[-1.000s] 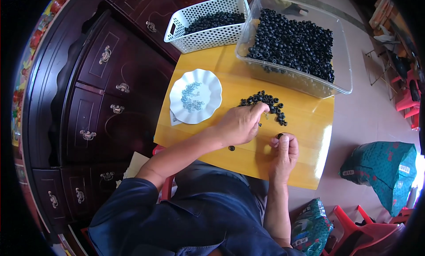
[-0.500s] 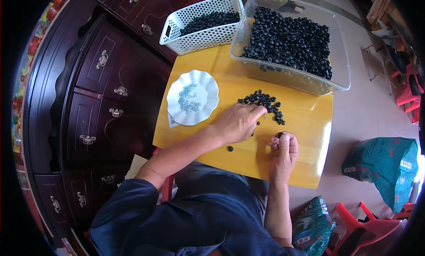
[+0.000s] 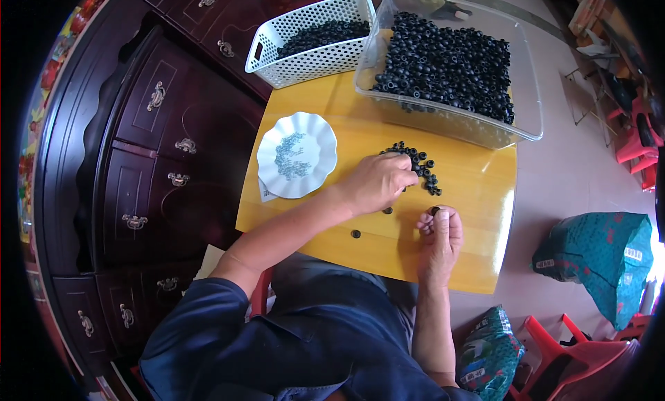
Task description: A person is sorting small black items from a plastic container onto a table and into a small white plate.
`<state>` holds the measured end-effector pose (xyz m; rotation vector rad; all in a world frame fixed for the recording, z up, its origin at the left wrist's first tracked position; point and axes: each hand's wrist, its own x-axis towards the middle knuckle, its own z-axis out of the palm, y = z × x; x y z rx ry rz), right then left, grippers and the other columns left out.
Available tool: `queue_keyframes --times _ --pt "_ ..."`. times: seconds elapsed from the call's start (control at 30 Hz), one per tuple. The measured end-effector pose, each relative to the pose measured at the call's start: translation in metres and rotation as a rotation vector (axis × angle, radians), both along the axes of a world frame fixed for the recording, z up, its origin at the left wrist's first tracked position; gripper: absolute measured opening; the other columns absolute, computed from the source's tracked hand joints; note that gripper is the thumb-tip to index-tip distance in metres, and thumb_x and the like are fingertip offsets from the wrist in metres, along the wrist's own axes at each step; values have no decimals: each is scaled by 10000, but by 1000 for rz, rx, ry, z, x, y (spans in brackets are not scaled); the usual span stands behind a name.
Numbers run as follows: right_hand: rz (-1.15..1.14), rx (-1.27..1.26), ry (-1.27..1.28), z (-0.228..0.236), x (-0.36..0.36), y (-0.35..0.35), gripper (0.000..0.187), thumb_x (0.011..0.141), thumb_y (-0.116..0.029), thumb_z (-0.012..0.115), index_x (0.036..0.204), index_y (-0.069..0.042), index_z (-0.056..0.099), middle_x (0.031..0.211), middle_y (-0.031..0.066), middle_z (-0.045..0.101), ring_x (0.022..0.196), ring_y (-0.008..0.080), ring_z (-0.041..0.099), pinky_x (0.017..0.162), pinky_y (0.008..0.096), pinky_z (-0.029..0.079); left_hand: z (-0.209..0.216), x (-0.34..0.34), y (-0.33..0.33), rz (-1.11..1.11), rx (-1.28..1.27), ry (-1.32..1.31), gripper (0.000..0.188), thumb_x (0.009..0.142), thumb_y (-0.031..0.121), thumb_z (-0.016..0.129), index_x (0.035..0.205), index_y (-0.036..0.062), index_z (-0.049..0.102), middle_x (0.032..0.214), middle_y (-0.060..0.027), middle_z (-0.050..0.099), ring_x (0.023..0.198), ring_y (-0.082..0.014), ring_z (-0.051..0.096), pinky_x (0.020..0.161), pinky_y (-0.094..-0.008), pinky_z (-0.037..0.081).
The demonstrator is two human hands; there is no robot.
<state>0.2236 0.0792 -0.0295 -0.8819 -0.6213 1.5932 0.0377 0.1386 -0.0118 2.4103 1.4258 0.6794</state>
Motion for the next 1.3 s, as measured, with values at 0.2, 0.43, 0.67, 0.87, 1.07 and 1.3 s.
queue_keyframes --times 0.2,0.43,0.67,0.87,1.07,1.3 --pt "5 22 -58 -6 4 0 165 1036 -211 556 1008 -55 602 888 35 605 816 121 578 745 255 488 -10 0 8 -69 48 108 49 828 125 647 855 93 672 837 -68 609 846 -278 631 702 -413 526" --pt "44 31 23 -6 -2 0 146 1030 -204 568 1027 -63 607 906 32 617 818 120 589 744 263 492 -1 -4 7 -108 81 207 64 788 118 668 796 94 609 805 -61 580 820 -261 626 686 -403 529" --pt "26 -8 30 -2 0 -2 167 1034 -220 563 1010 -61 606 894 28 602 830 125 590 742 263 493 13 -5 13 -116 83 107 82 778 85 668 801 65 592 784 -74 595 760 -289 627 649 -417 520" --pt "8 -18 32 -1 1 -1 171 1035 -227 561 1005 -64 603 899 26 602 835 119 587 749 259 489 37 -3 -8 8 -181 -423 61 855 16 656 890 49 617 810 -41 658 718 -162 660 623 -287 514" --pt "54 -23 45 -2 0 -1 181 1036 -235 558 1007 -62 603 908 29 610 829 112 577 746 254 477 37 -3 -28 51 -460 -697 50 897 36 679 916 51 635 816 49 645 746 -14 586 636 -212 487" --pt "137 -3 25 1 -3 -4 193 1036 -247 564 1023 -62 619 872 3 637 775 77 547 722 219 432 51 14 -38 3 -349 -644 39 863 26 711 885 47 686 783 -11 694 692 -71 637 601 -239 492"
